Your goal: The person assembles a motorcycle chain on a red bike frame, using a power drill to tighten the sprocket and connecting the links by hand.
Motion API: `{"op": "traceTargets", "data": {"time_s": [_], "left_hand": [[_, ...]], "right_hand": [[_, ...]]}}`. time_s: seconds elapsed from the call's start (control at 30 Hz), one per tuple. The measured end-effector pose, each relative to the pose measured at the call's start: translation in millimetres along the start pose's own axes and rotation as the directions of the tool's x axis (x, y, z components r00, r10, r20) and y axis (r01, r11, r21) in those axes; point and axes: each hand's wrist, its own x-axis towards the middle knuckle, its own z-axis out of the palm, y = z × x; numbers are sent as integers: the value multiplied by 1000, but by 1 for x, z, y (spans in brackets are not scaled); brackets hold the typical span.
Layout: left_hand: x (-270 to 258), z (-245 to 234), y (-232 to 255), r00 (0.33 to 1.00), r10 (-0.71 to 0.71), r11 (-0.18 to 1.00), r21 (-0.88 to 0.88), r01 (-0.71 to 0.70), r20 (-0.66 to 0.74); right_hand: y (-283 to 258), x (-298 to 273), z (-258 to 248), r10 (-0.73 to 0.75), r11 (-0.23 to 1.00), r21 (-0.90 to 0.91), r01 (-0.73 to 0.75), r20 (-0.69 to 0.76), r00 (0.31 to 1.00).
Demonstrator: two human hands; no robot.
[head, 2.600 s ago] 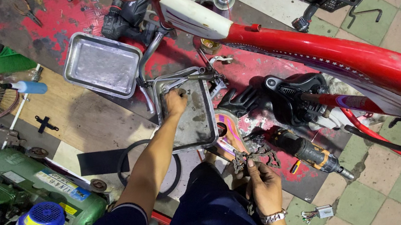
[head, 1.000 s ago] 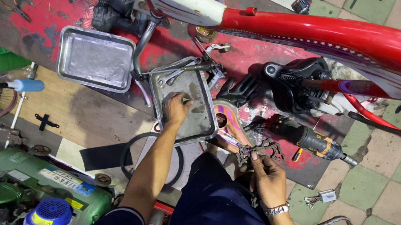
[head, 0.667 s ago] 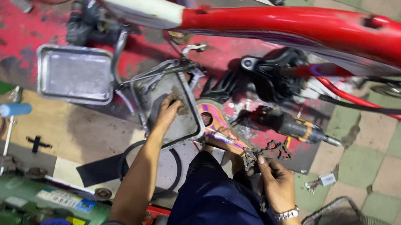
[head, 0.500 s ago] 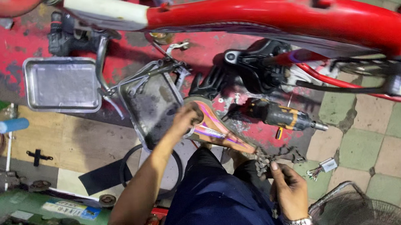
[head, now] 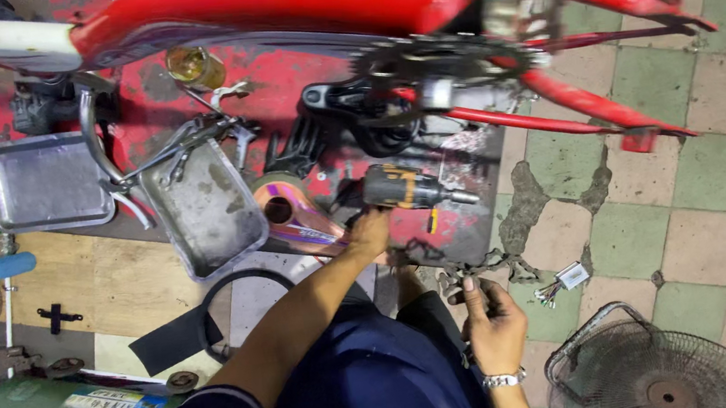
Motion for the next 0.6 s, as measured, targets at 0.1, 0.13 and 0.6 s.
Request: {"op": "traceTargets", "data": {"time_s": [0.1,0.13,0.6], "left_hand": [[-34,-41,38,984,69,984,-149,-94,-167],[-47,-61,58,994,81,892,-439,-107,-77],[-97,-229,231,869,483,285,-919,-272,-107]], "right_hand": [[15,15,-22,-208,978,19,208,-33,978],[19,20,-29,-363,932,-33,362,-61,930],[-10,95,-173,-959,219,-404,888,80,273]]}}
